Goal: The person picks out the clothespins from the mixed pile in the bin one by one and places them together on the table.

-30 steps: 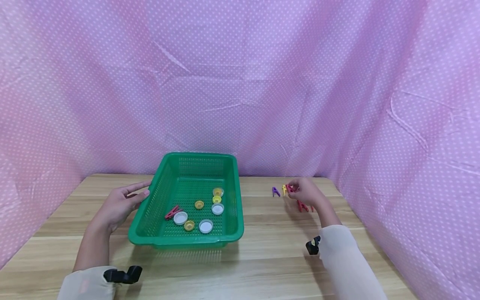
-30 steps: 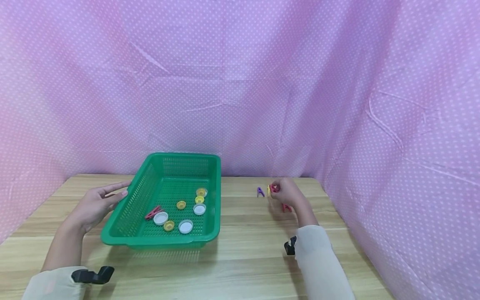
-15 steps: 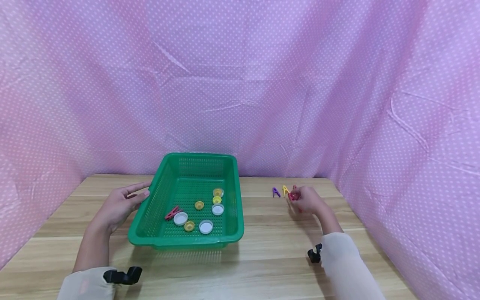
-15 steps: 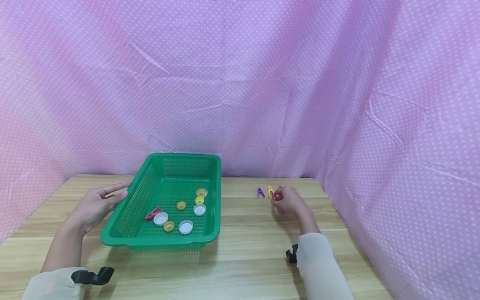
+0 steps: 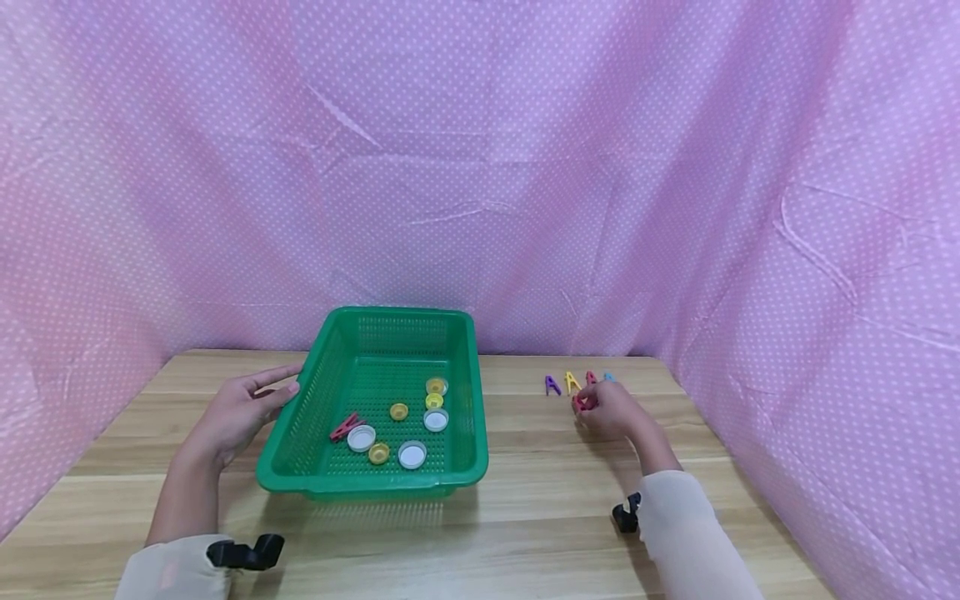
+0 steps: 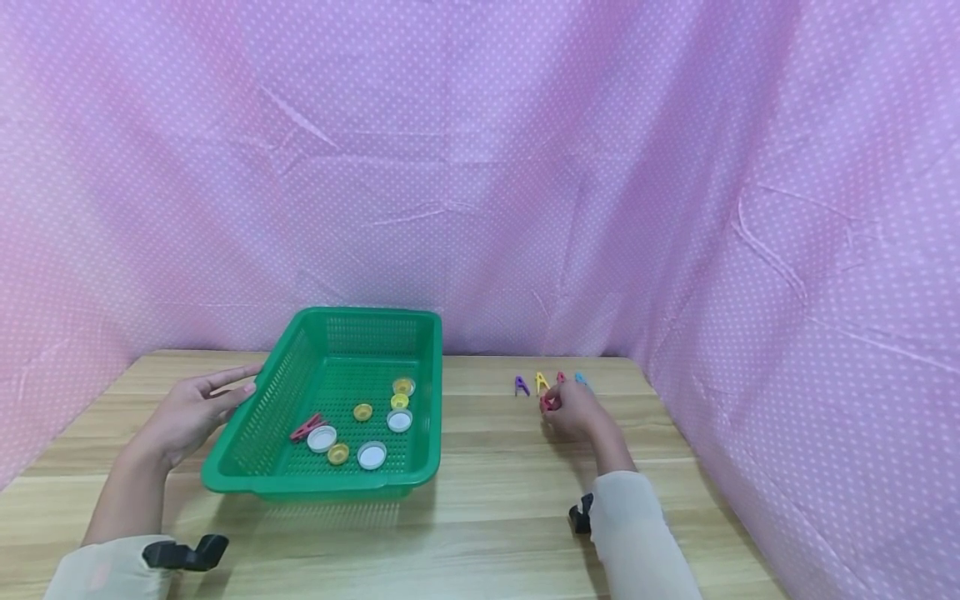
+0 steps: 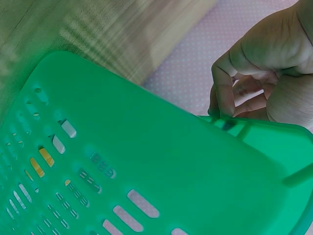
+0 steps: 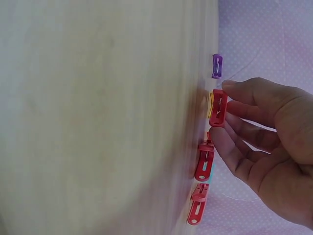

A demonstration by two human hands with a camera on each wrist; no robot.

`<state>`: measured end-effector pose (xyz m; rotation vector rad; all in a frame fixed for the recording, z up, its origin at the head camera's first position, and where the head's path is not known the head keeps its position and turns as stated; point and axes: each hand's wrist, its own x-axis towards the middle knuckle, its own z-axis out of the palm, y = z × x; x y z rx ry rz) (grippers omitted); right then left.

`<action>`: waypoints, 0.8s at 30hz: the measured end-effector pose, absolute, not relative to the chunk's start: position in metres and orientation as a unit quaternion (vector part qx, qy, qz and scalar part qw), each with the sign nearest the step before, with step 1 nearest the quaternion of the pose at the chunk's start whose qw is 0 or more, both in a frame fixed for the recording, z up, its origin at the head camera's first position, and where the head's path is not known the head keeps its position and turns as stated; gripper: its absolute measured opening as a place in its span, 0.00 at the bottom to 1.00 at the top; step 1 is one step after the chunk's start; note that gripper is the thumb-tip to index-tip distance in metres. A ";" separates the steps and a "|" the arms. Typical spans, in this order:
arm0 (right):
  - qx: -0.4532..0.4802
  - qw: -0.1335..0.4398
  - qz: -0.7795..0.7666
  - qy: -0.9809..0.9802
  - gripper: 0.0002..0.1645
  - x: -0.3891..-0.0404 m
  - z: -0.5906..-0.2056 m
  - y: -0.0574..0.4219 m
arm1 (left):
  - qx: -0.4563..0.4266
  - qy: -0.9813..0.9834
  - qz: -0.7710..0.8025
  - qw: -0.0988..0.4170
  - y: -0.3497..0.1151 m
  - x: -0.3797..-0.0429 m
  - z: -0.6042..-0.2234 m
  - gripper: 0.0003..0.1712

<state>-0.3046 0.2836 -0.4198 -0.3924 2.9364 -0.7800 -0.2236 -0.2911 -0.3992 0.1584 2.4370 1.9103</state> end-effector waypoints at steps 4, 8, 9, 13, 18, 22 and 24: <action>-0.137 0.041 -0.252 0.957 0.19 -0.303 -0.420 0.281 | 0.051 0.785 0.617 0.021 -0.291 -0.224 -0.399 0.39; -0.143 0.040 -0.248 0.957 0.20 -0.302 -0.420 0.279 | 0.050 0.785 0.617 0.023 -0.291 -0.224 -0.399 0.39; -0.147 0.038 -0.245 0.958 0.19 -0.302 -0.420 0.279 | 0.050 0.786 0.616 0.023 -0.291 -0.224 -0.399 0.39; -0.145 0.034 -0.242 0.959 0.19 -0.302 -0.419 0.278 | 0.050 0.786 0.616 0.023 -0.292 -0.225 -0.399 0.40; -0.157 0.029 -0.230 0.960 0.19 -0.305 -0.419 0.277 | 0.049 0.785 0.617 0.024 -0.292 -0.225 -0.399 0.40; -0.174 0.031 -0.221 0.959 0.16 -0.306 -0.418 0.275 | 0.048 0.784 0.619 0.026 -0.292 -0.225 -0.399 0.40; -0.171 0.035 -0.225 0.958 0.14 -0.306 -0.418 0.275 | 0.047 0.783 0.619 0.026 -0.291 -0.225 -0.399 0.40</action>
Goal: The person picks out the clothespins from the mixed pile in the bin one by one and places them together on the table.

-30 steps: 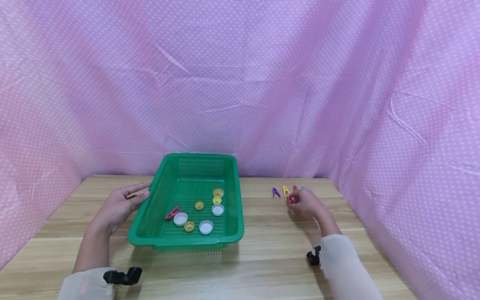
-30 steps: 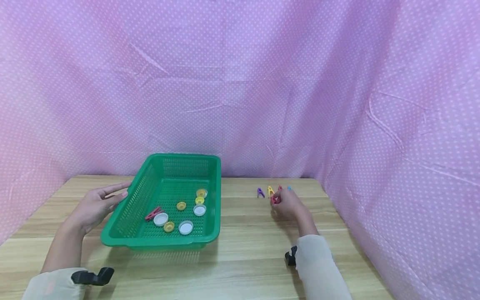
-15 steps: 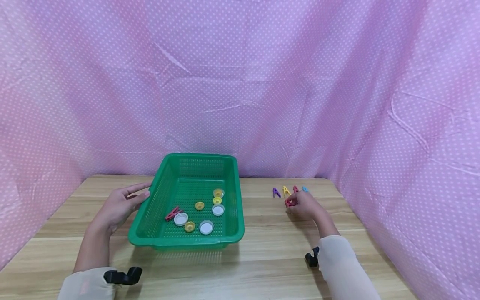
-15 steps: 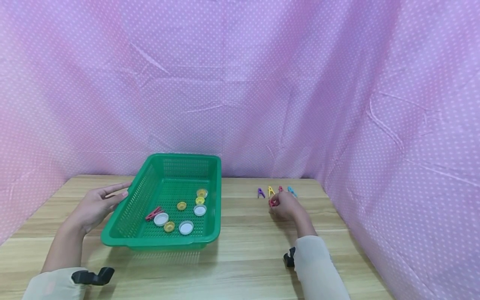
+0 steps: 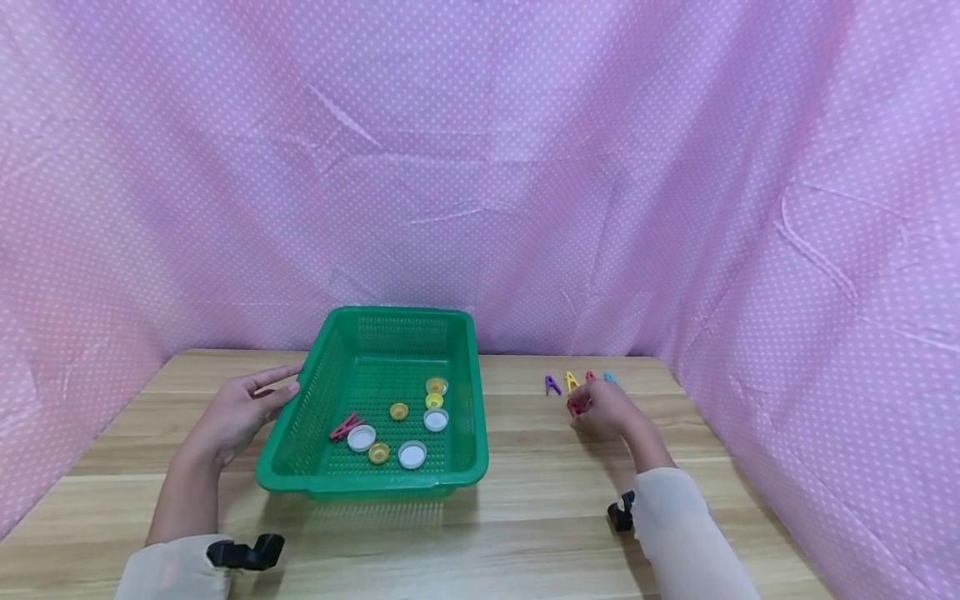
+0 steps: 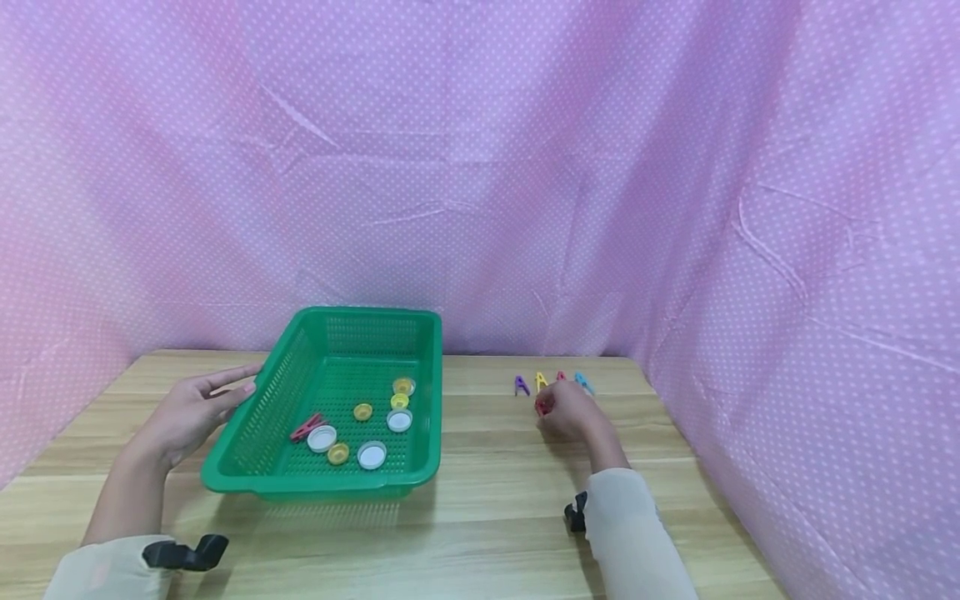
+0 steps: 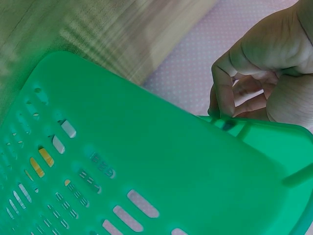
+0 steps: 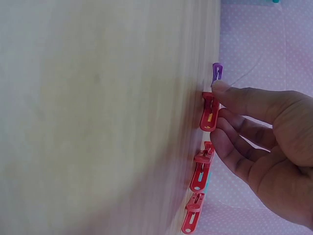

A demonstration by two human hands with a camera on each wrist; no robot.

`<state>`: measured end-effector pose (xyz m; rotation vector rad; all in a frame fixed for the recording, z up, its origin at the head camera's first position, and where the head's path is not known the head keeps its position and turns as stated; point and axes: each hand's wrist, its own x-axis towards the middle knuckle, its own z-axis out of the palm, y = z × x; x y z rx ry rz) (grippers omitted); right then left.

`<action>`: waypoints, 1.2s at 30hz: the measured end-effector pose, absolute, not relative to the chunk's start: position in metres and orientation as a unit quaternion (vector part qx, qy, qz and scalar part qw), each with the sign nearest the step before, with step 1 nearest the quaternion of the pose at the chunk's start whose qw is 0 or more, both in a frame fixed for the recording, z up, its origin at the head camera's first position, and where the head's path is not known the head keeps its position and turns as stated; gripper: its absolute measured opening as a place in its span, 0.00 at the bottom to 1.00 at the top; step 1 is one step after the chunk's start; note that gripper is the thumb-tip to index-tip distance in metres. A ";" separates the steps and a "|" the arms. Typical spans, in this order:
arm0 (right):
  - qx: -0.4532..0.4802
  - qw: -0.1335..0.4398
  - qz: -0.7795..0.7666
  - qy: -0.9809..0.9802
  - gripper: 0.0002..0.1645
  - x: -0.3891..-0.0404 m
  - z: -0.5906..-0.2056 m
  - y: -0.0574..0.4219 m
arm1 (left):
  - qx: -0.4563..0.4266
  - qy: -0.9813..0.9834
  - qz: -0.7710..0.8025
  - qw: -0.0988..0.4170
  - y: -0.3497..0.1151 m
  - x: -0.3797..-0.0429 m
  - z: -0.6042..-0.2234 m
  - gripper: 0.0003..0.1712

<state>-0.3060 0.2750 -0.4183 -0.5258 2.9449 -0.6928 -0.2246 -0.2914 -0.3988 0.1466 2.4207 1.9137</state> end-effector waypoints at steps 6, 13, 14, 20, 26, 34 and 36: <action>-0.148 0.036 -0.236 0.960 0.17 -0.303 -0.418 0.277 | 0.051 0.782 0.621 0.025 -0.291 -0.226 -0.398 0.40; -0.138 0.034 -0.238 0.961 0.17 -0.302 -0.419 0.280 | 0.051 0.781 0.622 0.025 -0.291 -0.226 -0.399 0.39; -0.138 0.034 -0.238 0.961 0.16 -0.302 -0.419 0.280 | 0.050 0.780 0.623 0.025 -0.291 -0.226 -0.399 0.39; -0.138 0.027 -0.235 0.962 0.14 -0.302 -0.420 0.280 | 0.052 0.776 0.628 0.025 -0.291 -0.226 -0.399 0.39; -0.138 0.028 -0.235 0.962 0.14 -0.302 -0.419 0.281 | 0.055 0.776 0.627 0.024 -0.290 -0.227 -0.400 0.39; -0.142 0.033 -0.240 0.960 0.21 -0.308 -0.405 0.273 | 0.051 0.778 0.625 0.027 -0.291 -0.226 -0.399 0.39; -0.148 0.036 -0.244 0.958 0.23 -0.310 -0.397 0.268 | 0.049 0.779 0.625 0.028 -0.291 -0.225 -0.399 0.40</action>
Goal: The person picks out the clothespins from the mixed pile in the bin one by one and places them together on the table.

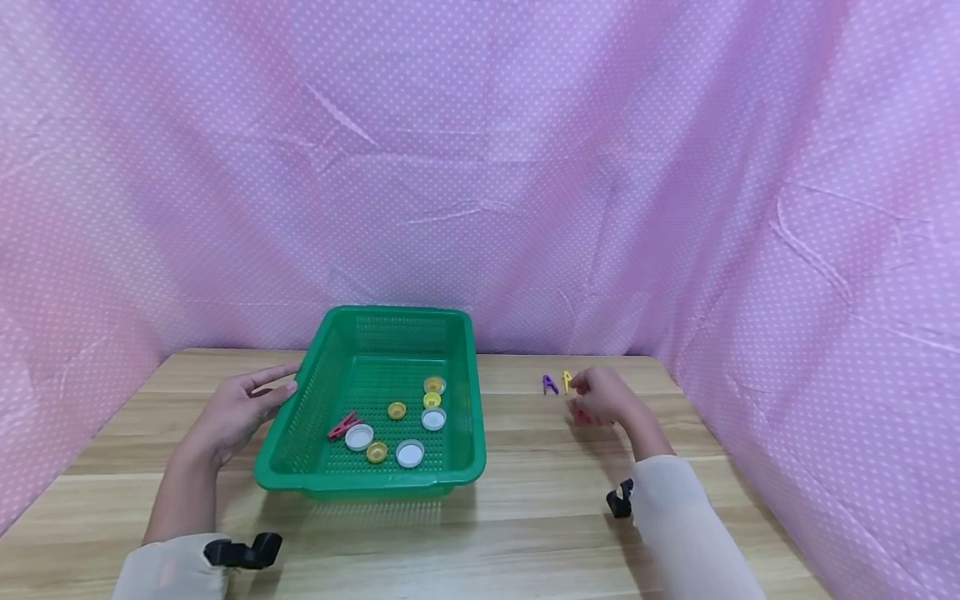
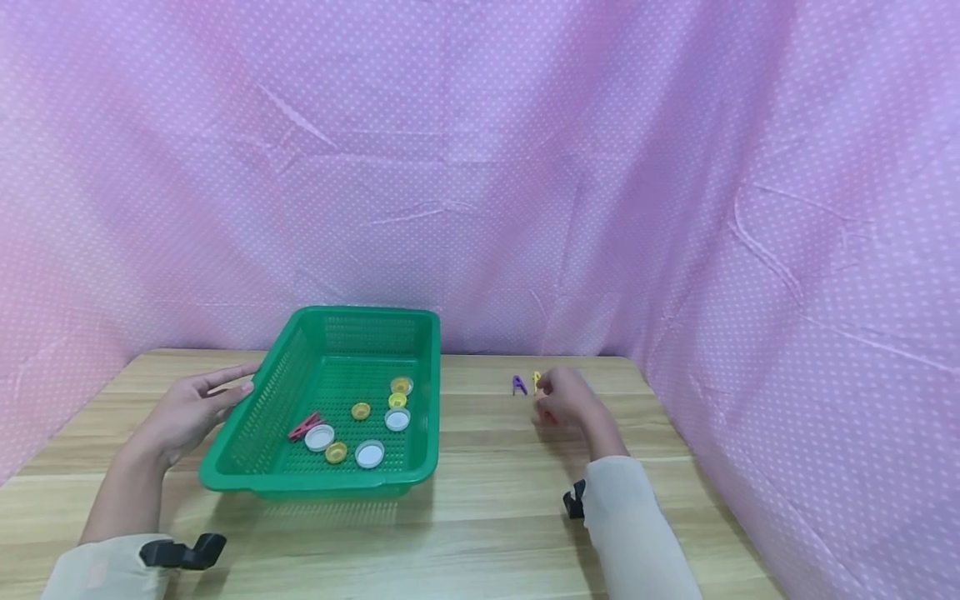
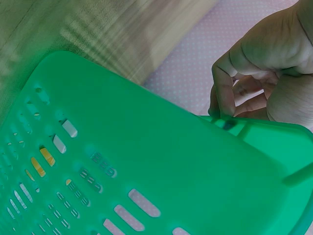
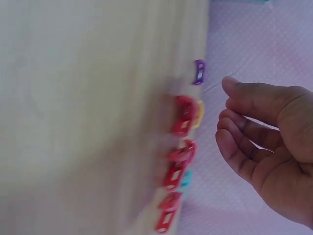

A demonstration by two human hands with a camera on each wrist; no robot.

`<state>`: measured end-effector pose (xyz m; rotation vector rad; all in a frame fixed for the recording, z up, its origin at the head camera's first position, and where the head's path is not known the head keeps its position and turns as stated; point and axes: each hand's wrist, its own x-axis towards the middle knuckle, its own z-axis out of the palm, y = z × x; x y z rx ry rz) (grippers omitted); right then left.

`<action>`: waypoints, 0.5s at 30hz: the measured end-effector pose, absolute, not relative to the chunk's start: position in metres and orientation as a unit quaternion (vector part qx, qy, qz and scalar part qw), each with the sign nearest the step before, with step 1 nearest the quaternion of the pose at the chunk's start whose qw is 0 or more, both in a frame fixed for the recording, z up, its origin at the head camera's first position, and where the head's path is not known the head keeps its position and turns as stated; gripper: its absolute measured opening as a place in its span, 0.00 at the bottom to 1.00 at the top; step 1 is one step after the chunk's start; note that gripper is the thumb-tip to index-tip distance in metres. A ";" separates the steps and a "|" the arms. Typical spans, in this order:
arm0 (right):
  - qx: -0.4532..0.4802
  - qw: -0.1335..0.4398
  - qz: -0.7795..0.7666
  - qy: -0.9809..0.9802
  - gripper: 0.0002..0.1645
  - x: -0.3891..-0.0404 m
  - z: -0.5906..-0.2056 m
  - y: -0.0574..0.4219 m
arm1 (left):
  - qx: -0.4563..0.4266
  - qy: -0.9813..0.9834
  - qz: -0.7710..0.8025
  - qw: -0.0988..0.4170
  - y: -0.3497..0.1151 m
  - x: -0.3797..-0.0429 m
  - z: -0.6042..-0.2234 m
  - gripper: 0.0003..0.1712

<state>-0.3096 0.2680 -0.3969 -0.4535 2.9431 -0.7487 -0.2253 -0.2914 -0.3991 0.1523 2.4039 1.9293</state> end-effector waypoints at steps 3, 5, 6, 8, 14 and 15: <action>-0.163 0.029 -0.234 0.958 0.22 -0.314 -0.381 0.258 | 0.052 0.779 0.624 0.029 -0.293 -0.225 -0.400 0.39; -0.177 0.012 -0.215 0.961 0.21 -0.318 -0.370 0.251 | 0.052 0.780 0.623 0.029 -0.293 -0.225 -0.400 0.40; -0.180 0.009 -0.212 0.960 0.21 -0.319 -0.364 0.247 | 0.052 0.780 0.623 0.030 -0.293 -0.225 -0.400 0.40; -0.188 0.000 -0.203 0.961 0.20 -0.322 -0.352 0.240 | 0.050 0.781 0.622 0.030 -0.293 -0.225 -0.400 0.40; -0.207 -0.016 -0.197 0.958 0.20 -0.327 -0.318 0.215 | 0.047 0.786 0.616 0.028 -0.292 -0.225 -0.399 0.40; -0.208 -0.016 -0.198 0.958 0.20 -0.327 -0.313 0.211 | 0.048 0.786 0.616 0.027 -0.292 -0.225 -0.399 0.40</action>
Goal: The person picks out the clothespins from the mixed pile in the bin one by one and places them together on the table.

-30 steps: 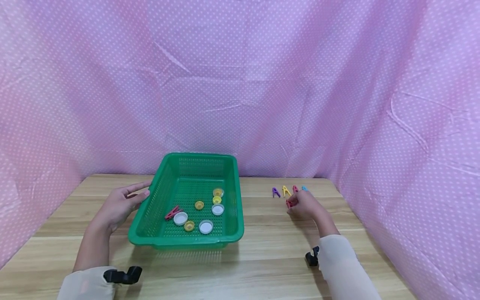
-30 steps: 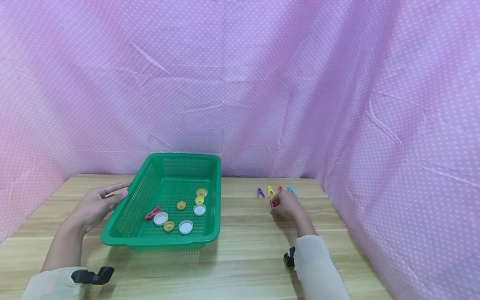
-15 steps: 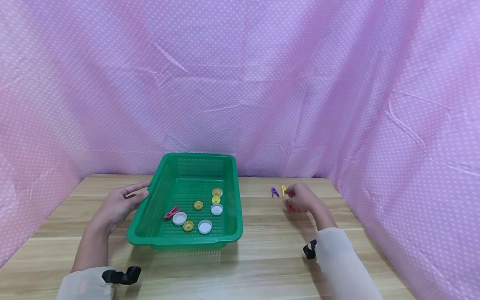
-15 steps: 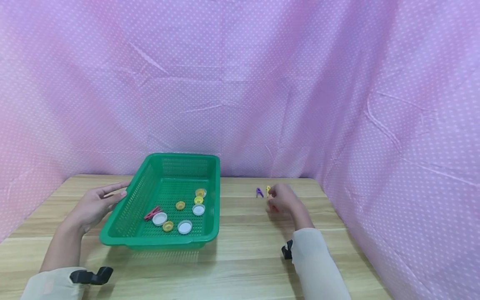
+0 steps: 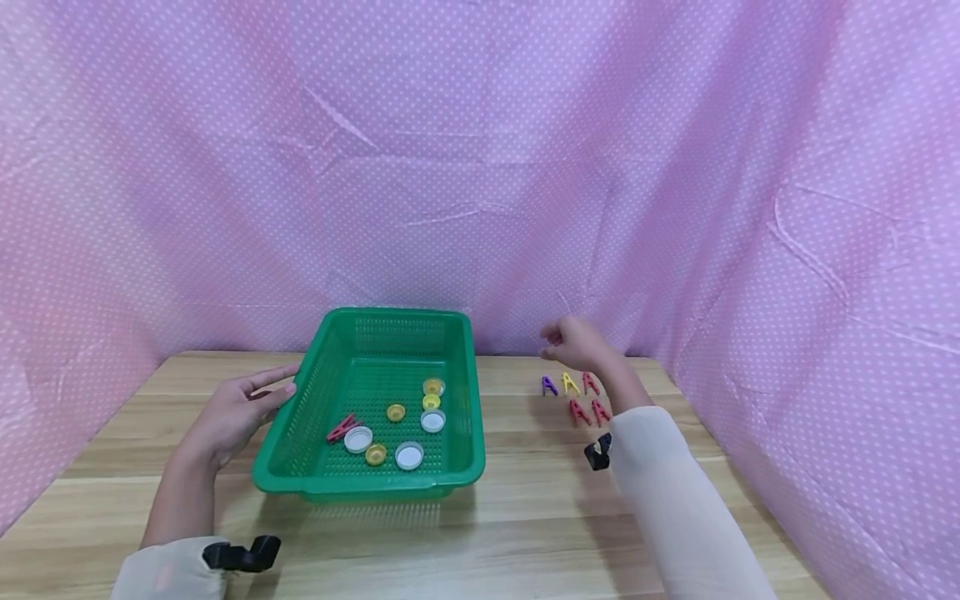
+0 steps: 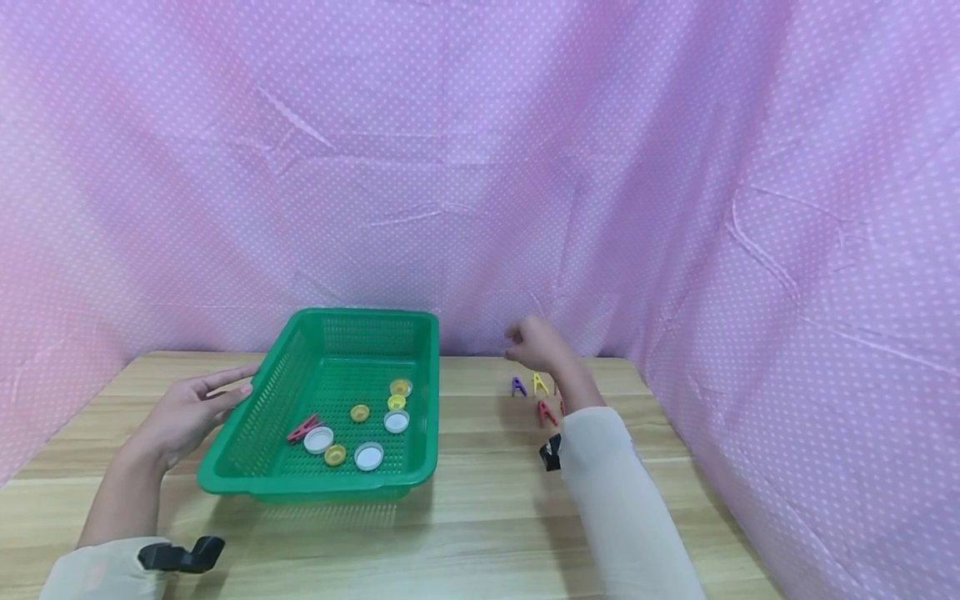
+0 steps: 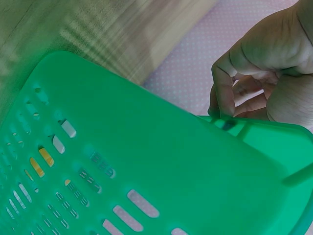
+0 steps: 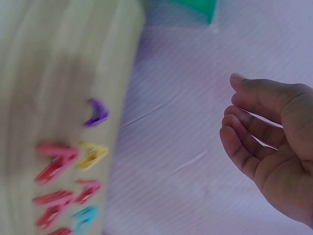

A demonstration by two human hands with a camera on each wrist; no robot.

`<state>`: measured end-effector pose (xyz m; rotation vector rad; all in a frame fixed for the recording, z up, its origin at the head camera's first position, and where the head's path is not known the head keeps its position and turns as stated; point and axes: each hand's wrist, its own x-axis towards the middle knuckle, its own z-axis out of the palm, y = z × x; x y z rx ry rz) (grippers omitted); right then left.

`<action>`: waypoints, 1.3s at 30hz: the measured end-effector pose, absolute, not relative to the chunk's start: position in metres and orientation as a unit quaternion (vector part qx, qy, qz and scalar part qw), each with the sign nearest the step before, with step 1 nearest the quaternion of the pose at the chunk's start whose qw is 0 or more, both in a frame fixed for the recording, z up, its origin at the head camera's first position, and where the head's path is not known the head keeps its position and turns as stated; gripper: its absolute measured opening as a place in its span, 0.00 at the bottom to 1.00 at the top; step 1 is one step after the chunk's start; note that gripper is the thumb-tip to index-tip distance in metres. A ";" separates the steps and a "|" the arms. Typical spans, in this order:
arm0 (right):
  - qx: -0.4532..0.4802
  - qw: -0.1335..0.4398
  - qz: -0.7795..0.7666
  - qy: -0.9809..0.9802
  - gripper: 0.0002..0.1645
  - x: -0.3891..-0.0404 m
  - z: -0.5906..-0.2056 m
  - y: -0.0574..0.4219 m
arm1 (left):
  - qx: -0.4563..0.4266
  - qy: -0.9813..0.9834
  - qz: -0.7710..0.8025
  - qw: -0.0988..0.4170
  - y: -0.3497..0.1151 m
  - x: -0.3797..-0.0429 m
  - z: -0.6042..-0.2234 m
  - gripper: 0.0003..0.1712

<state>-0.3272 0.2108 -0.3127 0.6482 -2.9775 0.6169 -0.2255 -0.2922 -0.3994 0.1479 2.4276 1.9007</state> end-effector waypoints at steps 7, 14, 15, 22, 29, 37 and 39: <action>0.231 0.022 0.197 -0.953 0.21 -0.331 -0.283 0.177 | 0.050 0.782 0.621 0.025 -0.294 -0.224 -0.401 0.39; 0.262 0.035 0.177 -0.948 0.21 -0.331 -0.266 0.142 | 0.046 0.785 0.617 0.025 -0.295 -0.223 -0.402 0.39; 0.267 0.039 0.174 -0.947 0.21 -0.331 -0.265 0.138 | 0.046 0.786 0.615 0.025 -0.295 -0.223 -0.402 0.39; 0.292 0.052 0.164 -0.941 0.19 -0.329 -0.262 0.105 | 0.042 0.790 0.611 0.026 -0.294 -0.225 -0.401 0.39; 0.313 0.024 0.174 -0.934 0.21 -0.326 -0.257 0.073 | 0.045 0.789 0.612 0.025 -0.295 -0.225 -0.402 0.40; 0.356 0.030 0.154 -0.921 0.21 -0.323 -0.258 0.040 | 0.051 0.785 0.616 0.023 -0.293 -0.226 -0.403 0.40; 0.362 0.029 0.149 -0.920 0.21 -0.321 -0.259 0.032 | 0.052 0.786 0.616 0.022 -0.292 -0.226 -0.403 0.40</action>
